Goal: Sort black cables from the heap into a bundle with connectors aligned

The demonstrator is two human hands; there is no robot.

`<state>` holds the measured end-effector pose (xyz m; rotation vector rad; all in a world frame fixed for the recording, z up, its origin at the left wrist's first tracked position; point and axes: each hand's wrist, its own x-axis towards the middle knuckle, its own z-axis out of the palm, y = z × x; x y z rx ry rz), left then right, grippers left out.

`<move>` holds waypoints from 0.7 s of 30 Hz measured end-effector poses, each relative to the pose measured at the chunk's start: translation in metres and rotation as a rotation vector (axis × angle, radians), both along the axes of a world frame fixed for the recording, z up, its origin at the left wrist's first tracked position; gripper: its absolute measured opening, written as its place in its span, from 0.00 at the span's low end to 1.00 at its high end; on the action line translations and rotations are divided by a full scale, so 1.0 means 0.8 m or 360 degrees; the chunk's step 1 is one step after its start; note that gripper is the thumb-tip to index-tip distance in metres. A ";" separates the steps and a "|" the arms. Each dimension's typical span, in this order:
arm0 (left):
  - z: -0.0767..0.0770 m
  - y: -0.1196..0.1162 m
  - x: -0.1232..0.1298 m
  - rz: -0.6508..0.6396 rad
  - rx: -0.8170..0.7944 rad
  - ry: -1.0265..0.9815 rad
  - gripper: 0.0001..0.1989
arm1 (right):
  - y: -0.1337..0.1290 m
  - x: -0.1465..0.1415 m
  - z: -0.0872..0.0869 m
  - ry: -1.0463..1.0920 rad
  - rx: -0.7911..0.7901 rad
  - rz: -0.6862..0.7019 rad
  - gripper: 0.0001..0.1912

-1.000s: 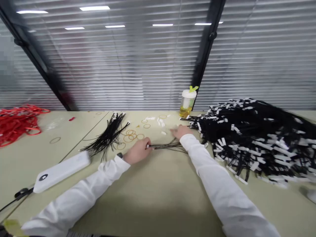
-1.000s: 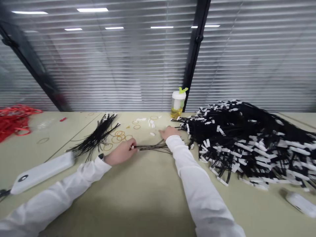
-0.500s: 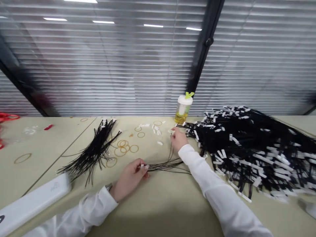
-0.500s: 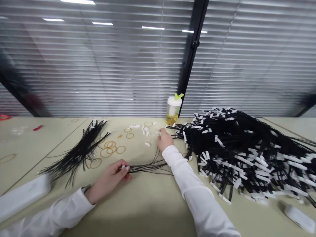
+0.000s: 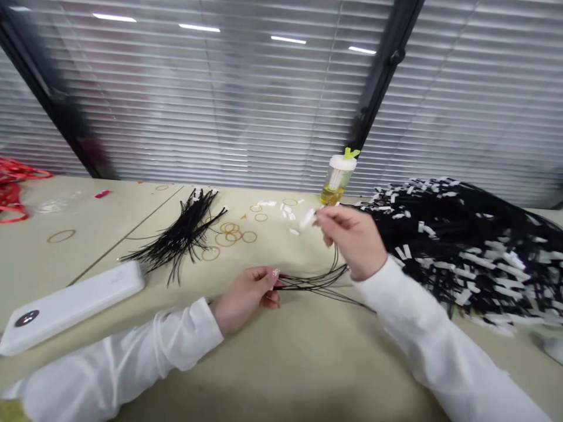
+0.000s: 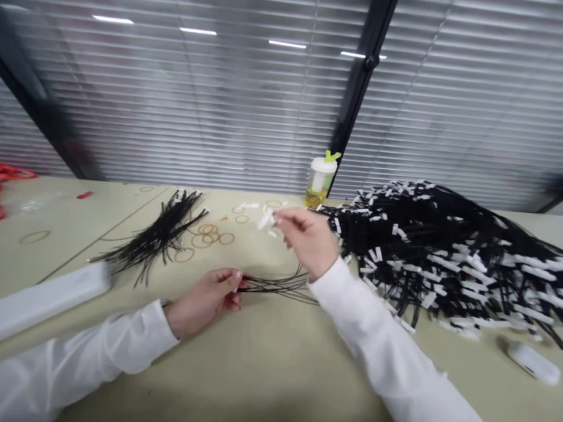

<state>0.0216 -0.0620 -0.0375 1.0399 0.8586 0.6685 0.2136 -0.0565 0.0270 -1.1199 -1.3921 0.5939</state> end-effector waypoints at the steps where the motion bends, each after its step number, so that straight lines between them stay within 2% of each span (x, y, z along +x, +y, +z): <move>1: 0.000 -0.005 0.001 -0.0022 -0.0013 -0.0017 0.15 | -0.010 -0.008 -0.010 -0.0095 -0.0024 0.0021 0.05; 5: -0.002 -0.015 0.002 -0.0080 -0.0022 -0.0037 0.16 | -0.035 -0.030 -0.049 -0.0416 -0.0087 0.0094 0.05; 8: -0.004 -0.014 0.002 -0.0093 -0.0005 -0.0036 0.15 | -0.036 -0.033 -0.065 -0.0568 -0.0092 0.0088 0.06; 16: 0.000 -0.009 0.002 -0.0144 0.0065 0.0170 0.09 | -0.028 -0.036 -0.085 -0.0649 -0.0182 -0.0031 0.09; 21: 0.000 -0.010 0.004 -0.0188 0.0059 0.0189 0.08 | -0.027 -0.041 -0.088 -0.0675 -0.0146 -0.0082 0.09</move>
